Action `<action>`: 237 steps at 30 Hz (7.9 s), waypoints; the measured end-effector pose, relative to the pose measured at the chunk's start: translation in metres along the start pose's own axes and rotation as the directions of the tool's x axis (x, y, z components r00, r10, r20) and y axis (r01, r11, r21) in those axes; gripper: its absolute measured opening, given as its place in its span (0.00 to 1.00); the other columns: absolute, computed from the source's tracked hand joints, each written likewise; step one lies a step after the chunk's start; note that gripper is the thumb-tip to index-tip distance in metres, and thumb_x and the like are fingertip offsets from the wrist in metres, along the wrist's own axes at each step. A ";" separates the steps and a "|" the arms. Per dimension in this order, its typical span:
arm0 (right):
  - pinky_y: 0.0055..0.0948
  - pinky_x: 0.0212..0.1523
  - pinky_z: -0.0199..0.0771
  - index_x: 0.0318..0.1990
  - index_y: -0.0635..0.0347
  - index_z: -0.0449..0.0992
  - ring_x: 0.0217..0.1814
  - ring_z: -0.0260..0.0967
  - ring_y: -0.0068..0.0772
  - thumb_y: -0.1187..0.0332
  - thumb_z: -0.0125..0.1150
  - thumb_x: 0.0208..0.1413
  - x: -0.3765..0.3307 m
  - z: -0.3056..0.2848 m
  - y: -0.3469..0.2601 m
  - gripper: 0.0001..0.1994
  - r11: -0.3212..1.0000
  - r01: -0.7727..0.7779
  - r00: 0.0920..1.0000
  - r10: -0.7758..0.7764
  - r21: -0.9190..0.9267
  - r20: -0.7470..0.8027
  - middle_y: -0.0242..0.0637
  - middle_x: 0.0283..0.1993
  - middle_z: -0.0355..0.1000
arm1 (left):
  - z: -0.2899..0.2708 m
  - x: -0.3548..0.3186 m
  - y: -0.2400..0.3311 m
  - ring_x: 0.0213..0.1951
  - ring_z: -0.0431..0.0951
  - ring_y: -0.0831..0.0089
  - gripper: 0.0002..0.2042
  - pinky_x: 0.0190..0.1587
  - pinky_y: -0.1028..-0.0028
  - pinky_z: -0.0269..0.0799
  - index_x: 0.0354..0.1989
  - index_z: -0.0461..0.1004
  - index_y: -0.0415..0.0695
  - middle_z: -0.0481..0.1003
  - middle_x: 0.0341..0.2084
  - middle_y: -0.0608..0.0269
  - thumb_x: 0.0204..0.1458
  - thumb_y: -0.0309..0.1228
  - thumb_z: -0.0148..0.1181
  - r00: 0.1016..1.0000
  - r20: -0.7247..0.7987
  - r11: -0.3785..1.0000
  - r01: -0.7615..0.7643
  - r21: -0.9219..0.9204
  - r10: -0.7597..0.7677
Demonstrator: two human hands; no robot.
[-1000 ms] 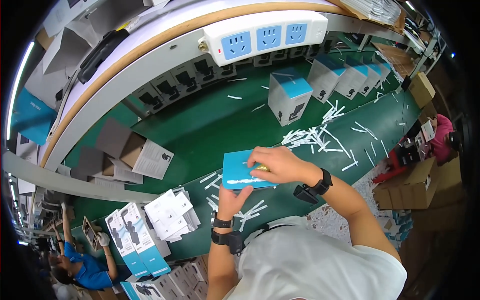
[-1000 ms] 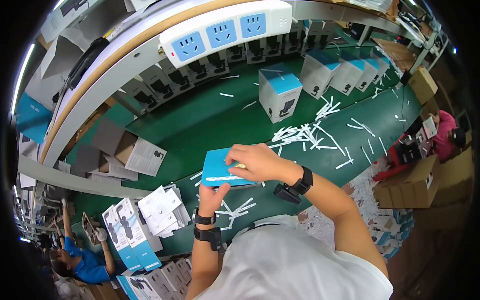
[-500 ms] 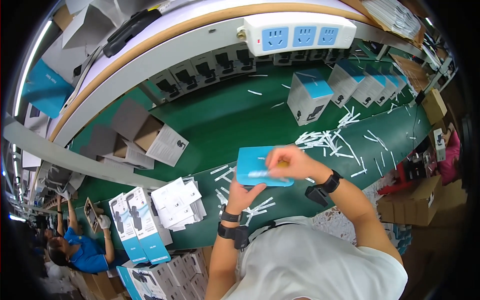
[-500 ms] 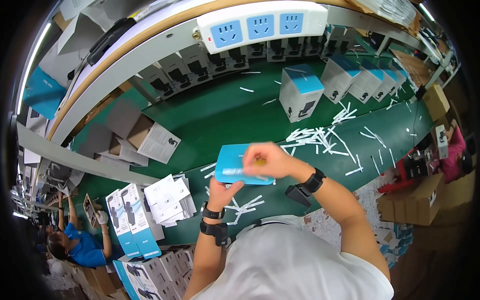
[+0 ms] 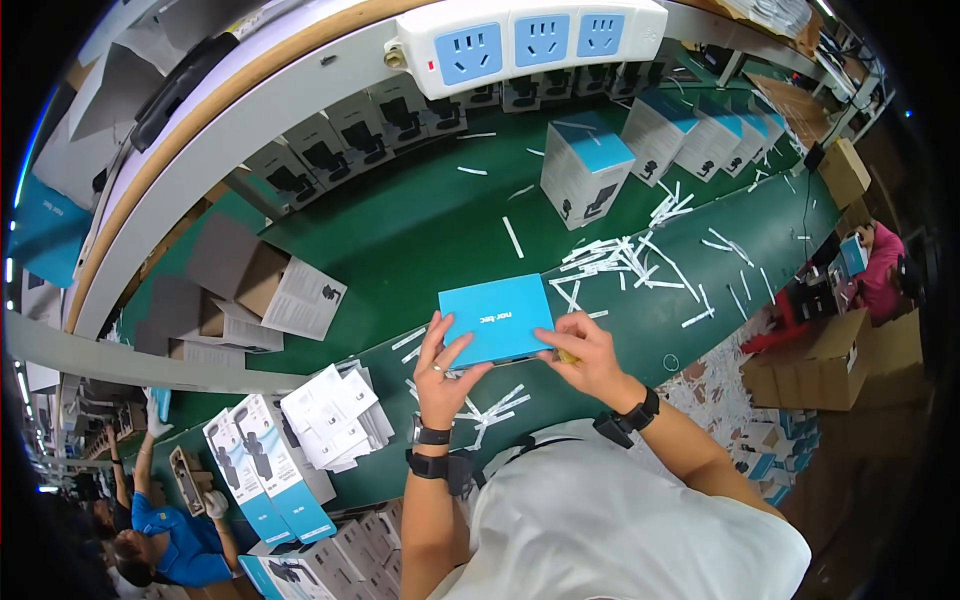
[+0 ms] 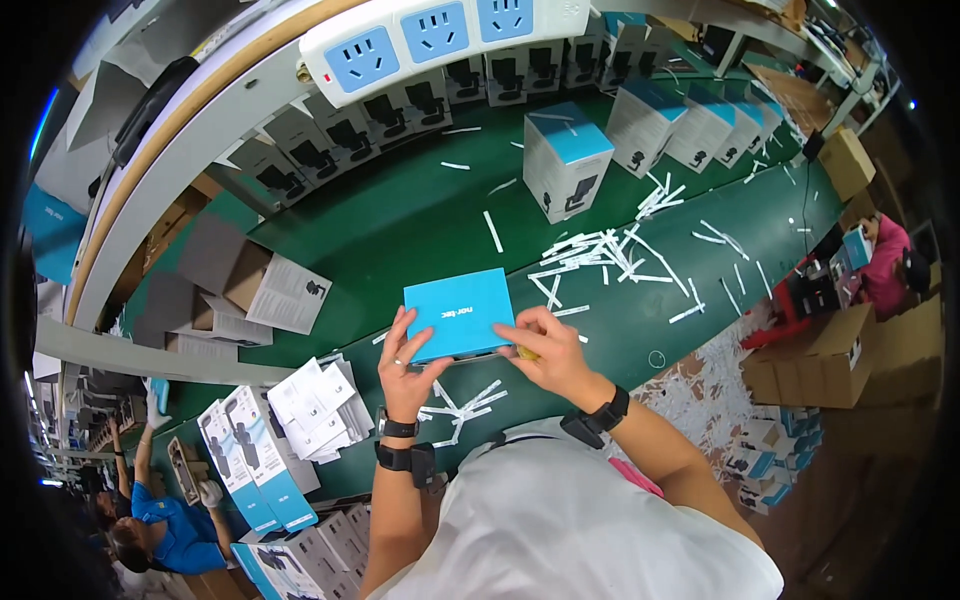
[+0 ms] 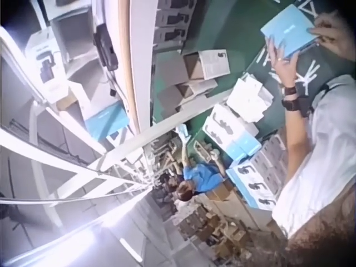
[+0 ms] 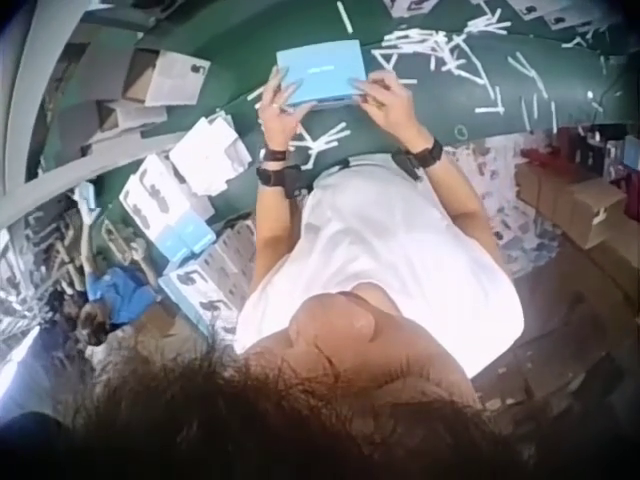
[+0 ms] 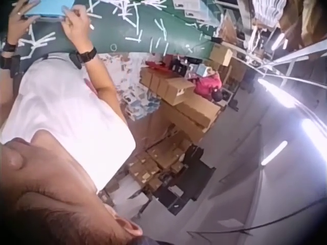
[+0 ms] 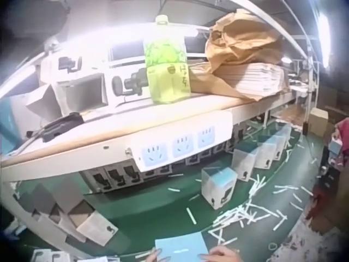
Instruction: The person places a manual into a white box, seals it with a sticker, and slides it into a blue sleeve. This process is repeated for several more units on the assembly line.
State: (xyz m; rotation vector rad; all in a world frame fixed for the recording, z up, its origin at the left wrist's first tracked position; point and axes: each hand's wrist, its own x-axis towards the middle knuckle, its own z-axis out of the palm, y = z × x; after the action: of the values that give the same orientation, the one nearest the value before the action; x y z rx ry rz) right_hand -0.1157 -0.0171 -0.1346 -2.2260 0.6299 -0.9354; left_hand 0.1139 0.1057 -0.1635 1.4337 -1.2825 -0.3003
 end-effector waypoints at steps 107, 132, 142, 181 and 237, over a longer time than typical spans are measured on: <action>0.22 0.31 0.71 0.50 0.62 0.77 0.28 0.69 0.19 0.67 0.52 0.69 -0.065 0.002 0.038 0.11 0.839 -0.495 0.856 0.429 0.223 0.287 0.35 0.42 0.80 | -0.032 0.018 0.057 0.43 0.75 0.57 0.28 0.43 0.62 0.74 0.62 0.68 0.38 0.73 0.43 0.49 0.48 0.20 0.63 0.966 -0.190 0.804 -0.031 0.594 0.177; 0.26 0.38 0.78 0.62 0.51 0.75 0.56 0.76 0.40 0.71 0.49 0.59 0.010 -0.010 -0.010 0.22 0.987 -0.099 0.859 0.023 0.123 0.512 0.36 0.71 0.64 | -0.004 -0.028 0.047 0.43 0.77 0.53 0.22 0.46 0.62 0.74 0.60 0.69 0.36 0.73 0.44 0.47 0.56 0.27 0.60 0.920 -0.339 0.889 0.314 0.334 -0.197; 0.26 0.32 0.77 0.58 0.52 0.77 0.40 0.79 0.34 0.71 0.56 0.59 0.007 0.002 0.004 0.19 0.980 0.050 0.933 -0.113 0.190 0.341 0.32 0.69 0.68 | -0.004 -0.042 0.052 0.27 0.67 0.78 0.12 0.27 0.75 0.65 0.38 0.69 0.40 0.68 0.28 0.66 0.52 0.25 0.69 0.887 -0.461 0.891 0.209 0.402 0.000; 0.35 0.32 0.77 0.35 0.54 0.78 0.32 0.78 0.43 0.61 0.67 0.56 0.042 -0.013 0.008 0.08 0.953 -0.224 0.970 0.239 -0.204 0.052 0.37 0.31 0.79 | 0.022 -0.021 0.064 0.69 0.62 0.50 0.37 0.68 0.56 0.61 0.66 0.63 0.37 0.61 0.68 0.44 0.46 0.32 0.70 0.910 0.413 0.713 -0.307 0.630 0.026; 0.38 0.24 0.66 0.34 0.57 0.73 0.29 0.70 0.42 0.65 0.61 0.58 0.090 0.039 -0.067 0.07 0.949 0.315 0.820 -0.281 0.016 0.499 0.35 0.32 0.68 | -0.026 -0.053 0.024 0.47 0.77 0.67 0.12 0.52 0.68 0.70 0.47 0.77 0.40 0.78 0.45 0.58 0.55 0.25 0.62 0.941 0.135 0.861 0.339 -0.378 -0.311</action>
State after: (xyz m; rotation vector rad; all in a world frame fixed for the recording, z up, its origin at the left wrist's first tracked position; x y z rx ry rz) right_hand -0.0170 -0.0133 -0.0680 -2.5349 0.0711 -0.4391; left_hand 0.1015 0.1685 -0.1594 1.2864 -0.9554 -0.8013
